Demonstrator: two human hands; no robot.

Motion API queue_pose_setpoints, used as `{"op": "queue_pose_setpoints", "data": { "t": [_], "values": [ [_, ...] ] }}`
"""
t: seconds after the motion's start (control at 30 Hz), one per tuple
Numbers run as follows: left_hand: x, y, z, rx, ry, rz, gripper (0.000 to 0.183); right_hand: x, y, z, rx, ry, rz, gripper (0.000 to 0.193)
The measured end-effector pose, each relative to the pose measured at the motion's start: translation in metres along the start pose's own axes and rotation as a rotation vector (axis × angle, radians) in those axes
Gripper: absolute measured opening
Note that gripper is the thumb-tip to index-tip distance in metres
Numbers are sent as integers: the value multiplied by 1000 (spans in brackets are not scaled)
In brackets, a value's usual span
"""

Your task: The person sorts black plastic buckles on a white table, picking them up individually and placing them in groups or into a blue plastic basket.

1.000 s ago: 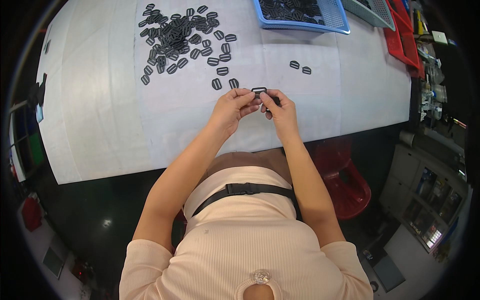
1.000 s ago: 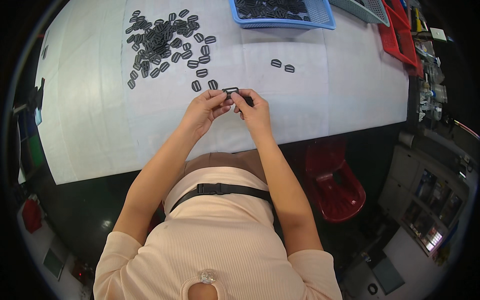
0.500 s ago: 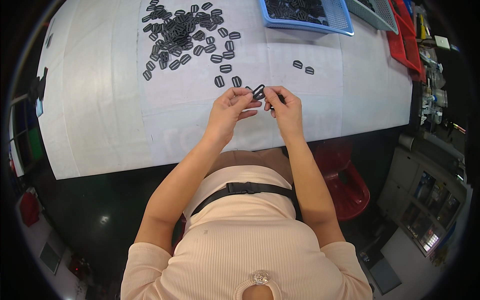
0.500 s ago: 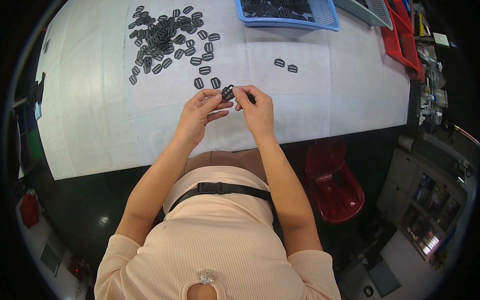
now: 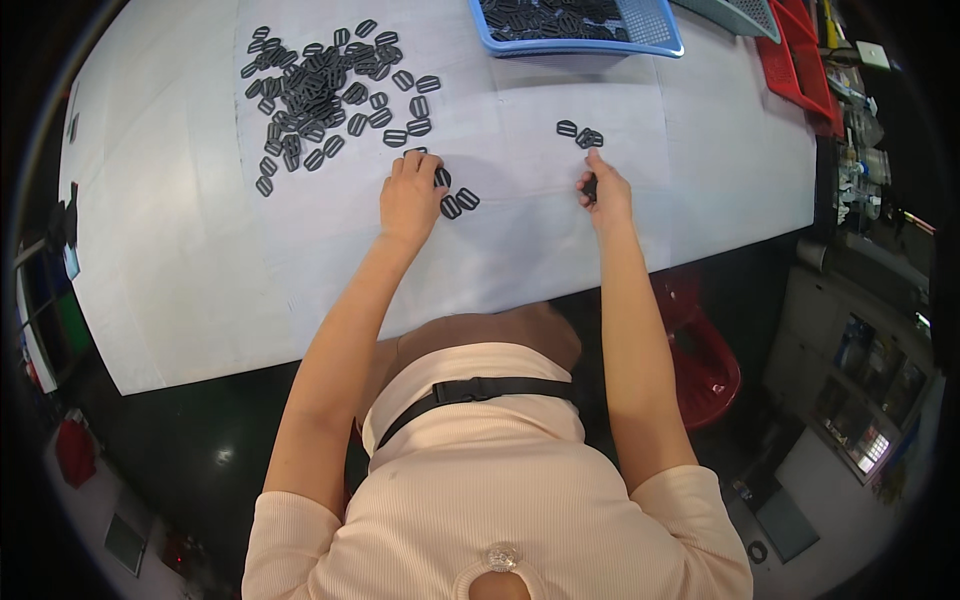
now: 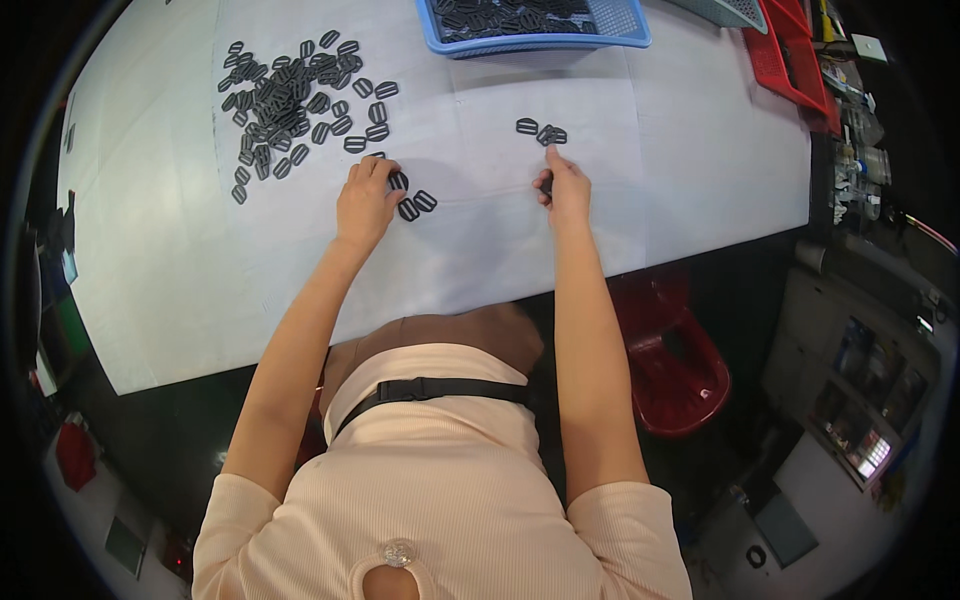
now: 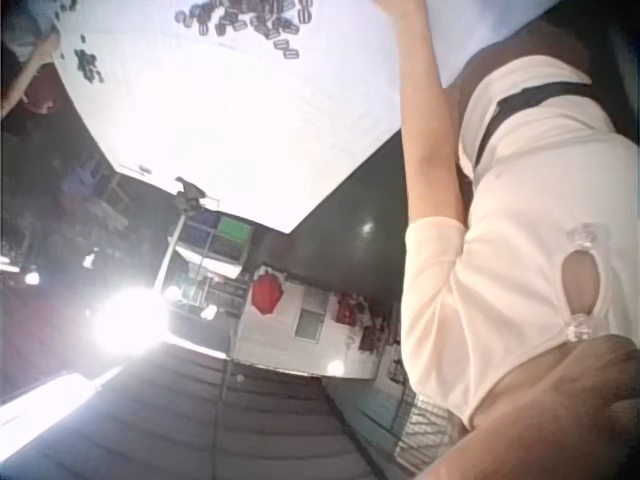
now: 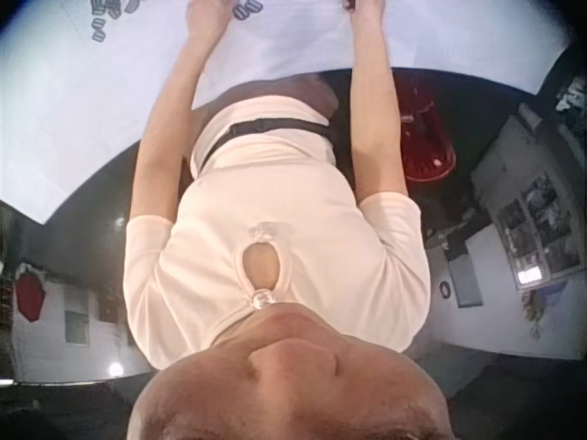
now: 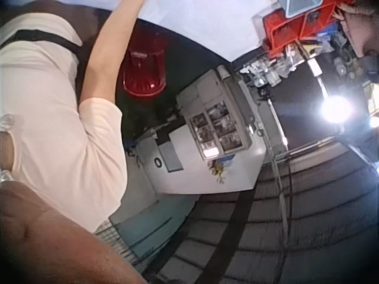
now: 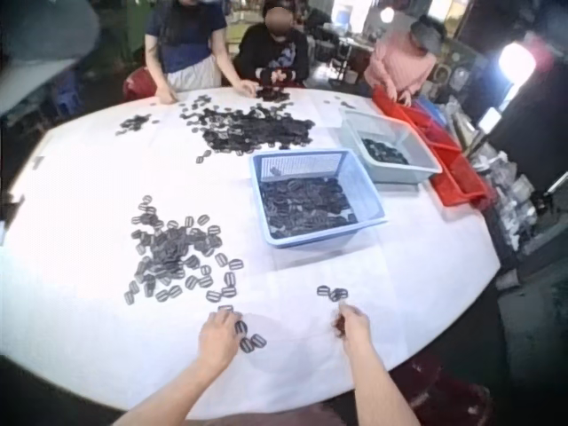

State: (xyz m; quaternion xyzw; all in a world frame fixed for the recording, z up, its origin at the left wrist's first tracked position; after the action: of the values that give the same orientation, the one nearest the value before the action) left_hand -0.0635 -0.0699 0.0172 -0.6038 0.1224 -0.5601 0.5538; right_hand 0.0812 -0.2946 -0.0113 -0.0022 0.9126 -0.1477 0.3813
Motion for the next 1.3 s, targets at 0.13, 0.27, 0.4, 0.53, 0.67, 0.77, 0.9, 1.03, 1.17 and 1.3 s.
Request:
{"op": "queue_pose_setpoints", "data": {
  "t": [0.13, 0.27, 0.4, 0.53, 0.67, 0.77, 0.9, 1.03, 1.17, 1.3],
  "values": [
    [-8, 7, 10, -248, -180, -88, 23, 19, 6, -35, -250, 22, -186, 26],
    [2, 11, -16, -310, -913, -888, 16, 20, 32, -92, -403, -159, -143, 24],
    [51, -3, -44, -215, -1224, -1220, 15, 11, 47, -120, -408, -541, -67, 21],
    [46, -6, -46, -331, -854, -777, 13, 19, 32, -102, -261, -404, -120, 25],
    [22, -6, -39, -52, -230, -207, 20, 22, 7, -83, -252, -42, -73, 31],
    [24, -3, -27, 84, 42, -138, 27, 18, 6, -87, -459, 64, -96, 33],
    [18, 15, -16, -129, 51, -1, 29, 8, 12, -107, -562, 65, -84, 32],
    [9, 17, -10, -311, -238, -195, 25, -3, 17, -119, -628, 35, -11, 37],
    [14, 0, -20, -325, -997, -939, 17, -8, 24, -123, -705, 158, 174, 40],
    [34, -27, -25, -281, -1103, -1171, 17, -7, 30, -127, -718, 143, 100, 33]
  ]
}}
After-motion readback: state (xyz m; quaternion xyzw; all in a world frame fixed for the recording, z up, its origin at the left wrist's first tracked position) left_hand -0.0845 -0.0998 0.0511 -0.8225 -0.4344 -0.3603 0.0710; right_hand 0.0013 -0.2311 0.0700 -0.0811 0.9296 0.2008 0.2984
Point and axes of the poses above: each hand's wrist, its own z-axis towards the middle knuckle, its own y-axis out of the palm, x = y × z, the point moved 5 cm from there along z, towards the middle knuckle, and after that the axes turned 14 degrees about x, right-handed, at the moved point
